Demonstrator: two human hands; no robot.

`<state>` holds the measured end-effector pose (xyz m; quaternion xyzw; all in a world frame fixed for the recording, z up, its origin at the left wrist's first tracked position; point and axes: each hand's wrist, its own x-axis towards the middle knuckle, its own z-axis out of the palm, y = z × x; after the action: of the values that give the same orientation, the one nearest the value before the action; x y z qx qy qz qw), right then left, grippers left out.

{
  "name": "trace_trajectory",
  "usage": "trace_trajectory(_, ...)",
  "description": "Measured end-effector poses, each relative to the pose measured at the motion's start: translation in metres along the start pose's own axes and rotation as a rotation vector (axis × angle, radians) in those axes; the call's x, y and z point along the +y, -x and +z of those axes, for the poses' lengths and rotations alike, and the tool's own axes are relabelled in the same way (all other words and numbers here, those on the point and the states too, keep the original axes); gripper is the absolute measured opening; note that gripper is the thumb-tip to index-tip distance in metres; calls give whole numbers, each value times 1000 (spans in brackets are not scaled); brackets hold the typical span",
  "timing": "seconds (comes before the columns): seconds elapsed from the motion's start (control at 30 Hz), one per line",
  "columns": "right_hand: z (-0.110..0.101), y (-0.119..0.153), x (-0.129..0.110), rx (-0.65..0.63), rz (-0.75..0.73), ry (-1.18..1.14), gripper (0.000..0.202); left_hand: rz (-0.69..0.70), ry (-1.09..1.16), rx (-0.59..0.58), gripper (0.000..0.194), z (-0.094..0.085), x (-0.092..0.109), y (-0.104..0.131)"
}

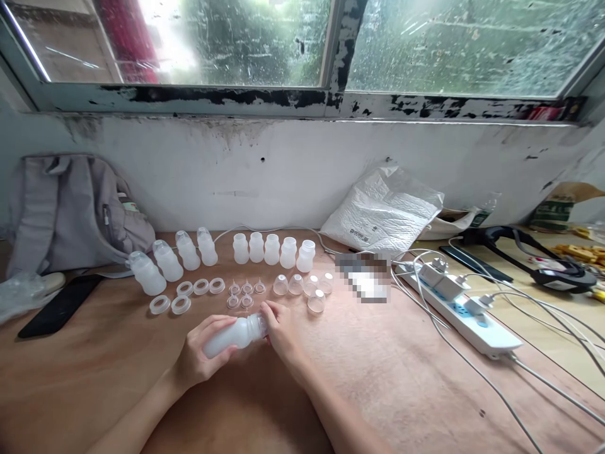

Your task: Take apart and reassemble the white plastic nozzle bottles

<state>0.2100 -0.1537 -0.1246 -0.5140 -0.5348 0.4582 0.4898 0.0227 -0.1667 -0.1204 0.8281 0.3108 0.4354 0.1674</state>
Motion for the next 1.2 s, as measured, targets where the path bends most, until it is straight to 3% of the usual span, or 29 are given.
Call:
trace_trajectory(0.17,13,10,8,138,-61,43,34,-50,29,97,24,3,6,7)
trace_trajectory(0.37,25,30,6,200,-42,-69,36,20,109,283,26,14,11,24)
trace_trajectory(0.5,28,29,1,230,-29,-99,35,51,108,268,25,10,6,21)
trace_trajectory(0.6,25,20,-3,122,108,-152,31,-89,99,195,21,5,-1,8)
trace_trajectory(0.73,17,4,-11,-47,235,-161,27,-383,124,279,18,6,-14,-7)
trace_trajectory(0.83,12,-6,-24,-36,139,-68,28,-459,88,309,25,7,-23,-10)
trace_trajectory(0.97,11,-31,-55,-32,-137,169,31,-388,-199,283,33,-2,-34,-8)
trace_trajectory(1.1,21,-78,-88,44,-425,470,33,-420,-561,183,33,-11,-44,-5)
trace_trajectory(1.2,38,-119,-101,137,-503,732,36,-484,-733,127,39,-12,-49,-2)
